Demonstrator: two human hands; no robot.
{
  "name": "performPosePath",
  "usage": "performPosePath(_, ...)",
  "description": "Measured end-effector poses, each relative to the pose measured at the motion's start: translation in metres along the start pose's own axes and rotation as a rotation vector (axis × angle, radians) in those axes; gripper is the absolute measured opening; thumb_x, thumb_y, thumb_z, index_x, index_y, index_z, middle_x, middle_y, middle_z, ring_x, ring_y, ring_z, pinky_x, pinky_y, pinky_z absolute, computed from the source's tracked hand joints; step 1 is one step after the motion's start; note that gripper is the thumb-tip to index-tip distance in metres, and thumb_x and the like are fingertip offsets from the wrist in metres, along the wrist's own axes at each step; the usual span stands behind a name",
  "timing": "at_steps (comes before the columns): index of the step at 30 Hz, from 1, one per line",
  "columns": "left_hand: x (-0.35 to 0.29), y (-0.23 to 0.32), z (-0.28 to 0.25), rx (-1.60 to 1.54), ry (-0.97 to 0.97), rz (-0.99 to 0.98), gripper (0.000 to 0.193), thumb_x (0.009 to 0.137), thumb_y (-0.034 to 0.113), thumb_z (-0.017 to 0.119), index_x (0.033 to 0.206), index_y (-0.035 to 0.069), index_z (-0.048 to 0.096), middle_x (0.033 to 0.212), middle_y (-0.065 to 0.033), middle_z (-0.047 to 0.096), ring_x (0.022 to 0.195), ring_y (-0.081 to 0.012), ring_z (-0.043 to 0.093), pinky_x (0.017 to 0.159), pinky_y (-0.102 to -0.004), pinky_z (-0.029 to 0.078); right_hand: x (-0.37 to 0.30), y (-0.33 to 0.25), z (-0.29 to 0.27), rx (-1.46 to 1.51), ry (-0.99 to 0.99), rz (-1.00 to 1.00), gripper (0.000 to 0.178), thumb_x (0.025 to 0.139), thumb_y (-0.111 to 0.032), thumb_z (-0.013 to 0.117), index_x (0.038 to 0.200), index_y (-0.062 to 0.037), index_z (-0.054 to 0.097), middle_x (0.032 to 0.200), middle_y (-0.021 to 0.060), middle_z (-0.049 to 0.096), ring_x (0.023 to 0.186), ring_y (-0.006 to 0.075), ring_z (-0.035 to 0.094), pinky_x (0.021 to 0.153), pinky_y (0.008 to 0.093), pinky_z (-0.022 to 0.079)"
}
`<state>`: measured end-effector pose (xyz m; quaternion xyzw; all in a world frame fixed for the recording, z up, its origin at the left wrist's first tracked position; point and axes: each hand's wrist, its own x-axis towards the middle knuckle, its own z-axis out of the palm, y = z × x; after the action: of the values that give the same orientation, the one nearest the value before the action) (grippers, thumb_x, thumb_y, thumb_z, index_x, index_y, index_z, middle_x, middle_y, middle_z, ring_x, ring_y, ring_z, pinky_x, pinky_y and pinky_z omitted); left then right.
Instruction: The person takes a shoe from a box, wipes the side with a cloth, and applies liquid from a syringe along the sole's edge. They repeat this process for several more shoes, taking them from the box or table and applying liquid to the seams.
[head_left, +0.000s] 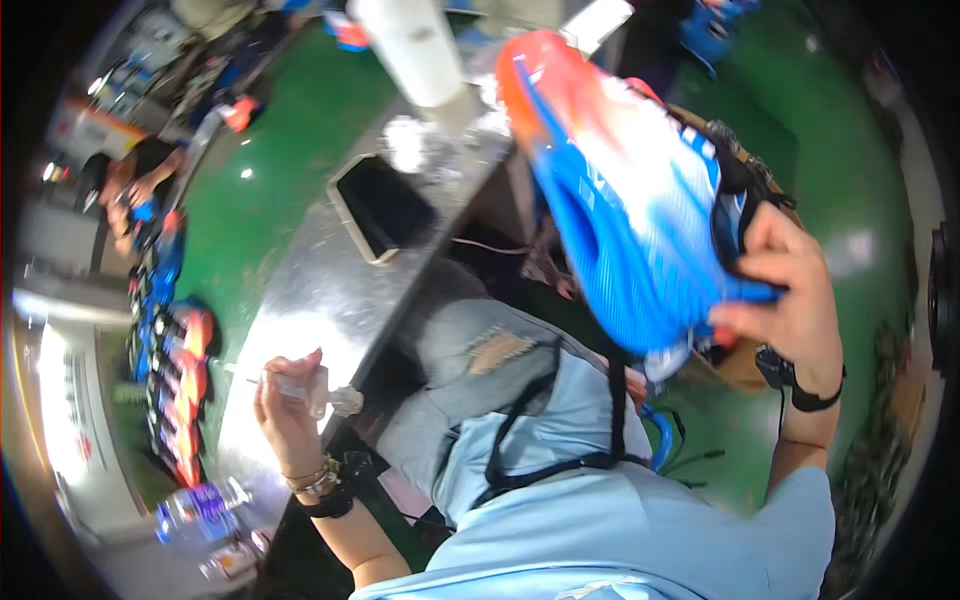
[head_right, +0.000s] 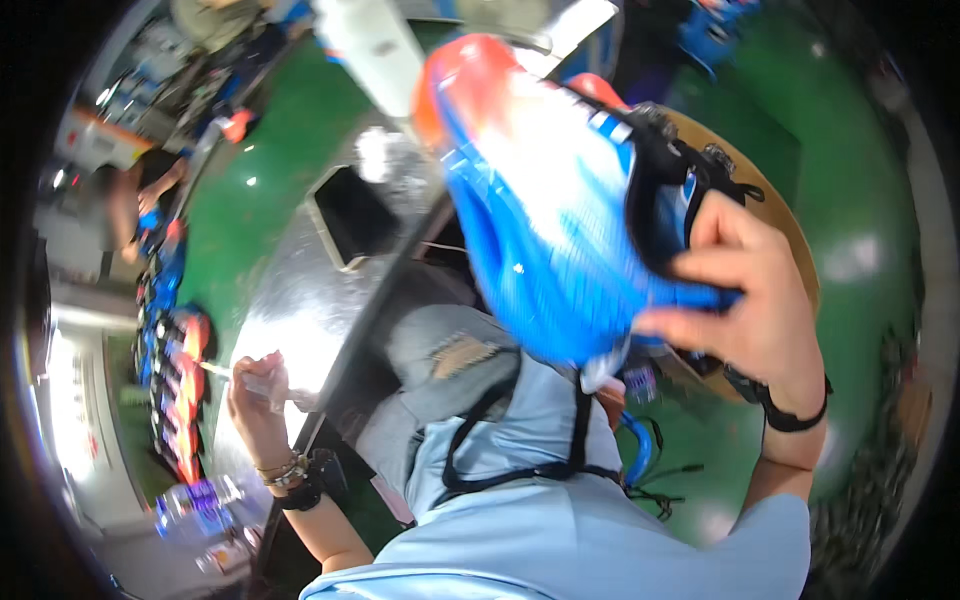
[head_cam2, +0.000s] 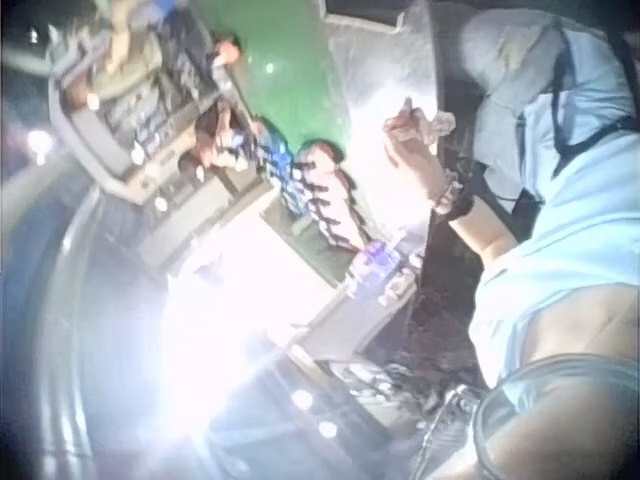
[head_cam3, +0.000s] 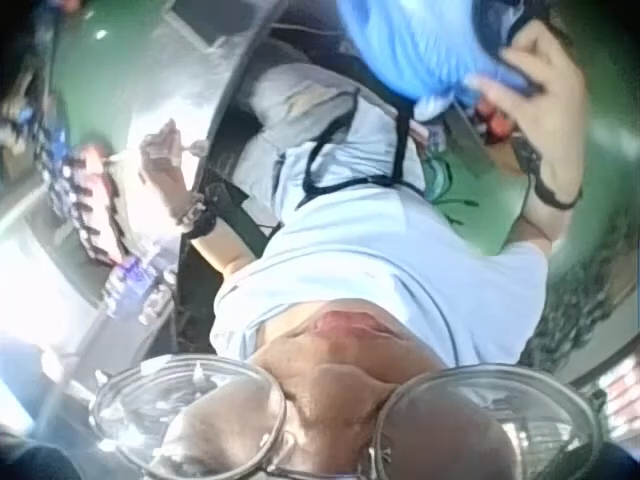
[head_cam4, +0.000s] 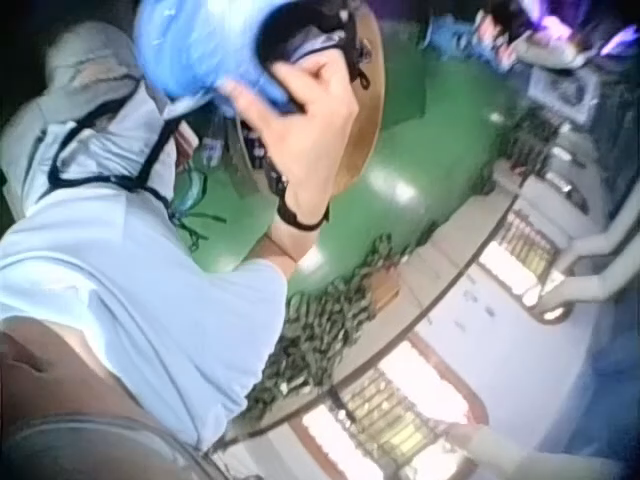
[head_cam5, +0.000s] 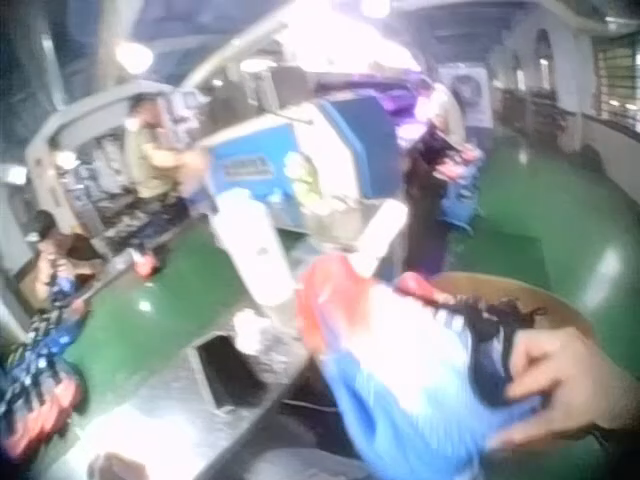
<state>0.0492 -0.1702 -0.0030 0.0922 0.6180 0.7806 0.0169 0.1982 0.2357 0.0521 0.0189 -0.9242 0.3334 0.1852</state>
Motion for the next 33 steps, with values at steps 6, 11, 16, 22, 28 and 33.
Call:
performPosePath(6,-0.05,0.016,-0.068,-0.083,0.231,0.217,0.025,0.088,0.021,0.041,0.088,-0.002,0.051,0.081,-0.0111,0.056,0.065,-0.0166,0.052,0.056,-0.0249,0.042,0.077,-0.1,0.08,0.098,-0.19,-0.52,0.031,0.05,-0.019,0.079,0.069,-0.0033,0.061,0.064,0.003,0.037,0.051,0.0129,0.04,0.043,0.0229,0.031)
performPosePath(11,-0.095,0.007,-0.118,-0.137,0.427,0.235,0.025,0.089,0.022,0.041,0.089,0.0,0.052,0.082,-0.0144,0.059,0.069,-0.0197,0.057,0.06,-0.0243,0.047,0.125,-0.141,0.217,0.147,-0.363,-0.697,0.025,0.062,-0.02,0.071,0.076,-0.0028,0.06,0.069,0.0071,0.04,0.058,0.0197,0.045,0.051,0.0298,0.04)
performPosePath(16,-0.111,0.01,-0.127,-0.128,0.528,0.166,0.027,0.089,0.018,0.038,0.09,-0.005,0.052,0.086,-0.0205,0.061,0.088,-0.0273,0.06,0.077,-0.0365,0.047,0.129,-0.182,0.278,0.154,-0.321,-0.645,0.027,0.064,-0.02,0.07,0.086,-0.0065,0.061,0.076,0.0064,0.042,0.069,0.0206,0.045,0.059,0.0308,0.041)
performPosePath(22,-0.052,0.036,-0.084,-0.129,0.263,0.24,0.04,0.089,0.024,0.036,0.103,-0.012,0.045,0.097,-0.0274,0.057,0.103,-0.0345,0.05,0.091,-0.041,0.037,0.132,-0.175,0.264,0.403,-0.363,-0.915,0.032,0.062,-0.021,0.072,0.092,-0.0167,0.063,0.098,0.0045,0.045,0.091,0.0274,0.046,0.074,0.0364,0.044)
performPosePath(28,0.026,0.025,-0.021,-0.231,-0.198,0.214,0.059,0.089,0.042,0.028,0.116,-0.01,0.03,0.113,-0.0291,0.047,0.127,-0.0385,0.015,0.104,-0.0439,0.006,0.124,-0.155,0.263,0.518,-0.173,-1.011,0.048,0.063,-0.017,0.07,0.106,-0.0298,0.055,0.112,-0.0017,0.043,0.099,0.0285,0.048,0.082,0.0378,0.046)
performPosePath(33,0.051,0.011,0.003,-0.063,-0.604,0.18,0.045,0.09,0.019,0.035,0.127,-0.003,0.024,0.131,-0.0172,0.034,0.13,-0.0291,0.013,0.104,-0.044,0.0,0.089,-0.089,0.209,0.252,-0.35,-0.346,0.038,0.068,-0.027,0.067,0.101,-0.0222,0.051,0.109,0.0029,0.042,0.1,0.031,0.045,0.084,0.0402,0.042)
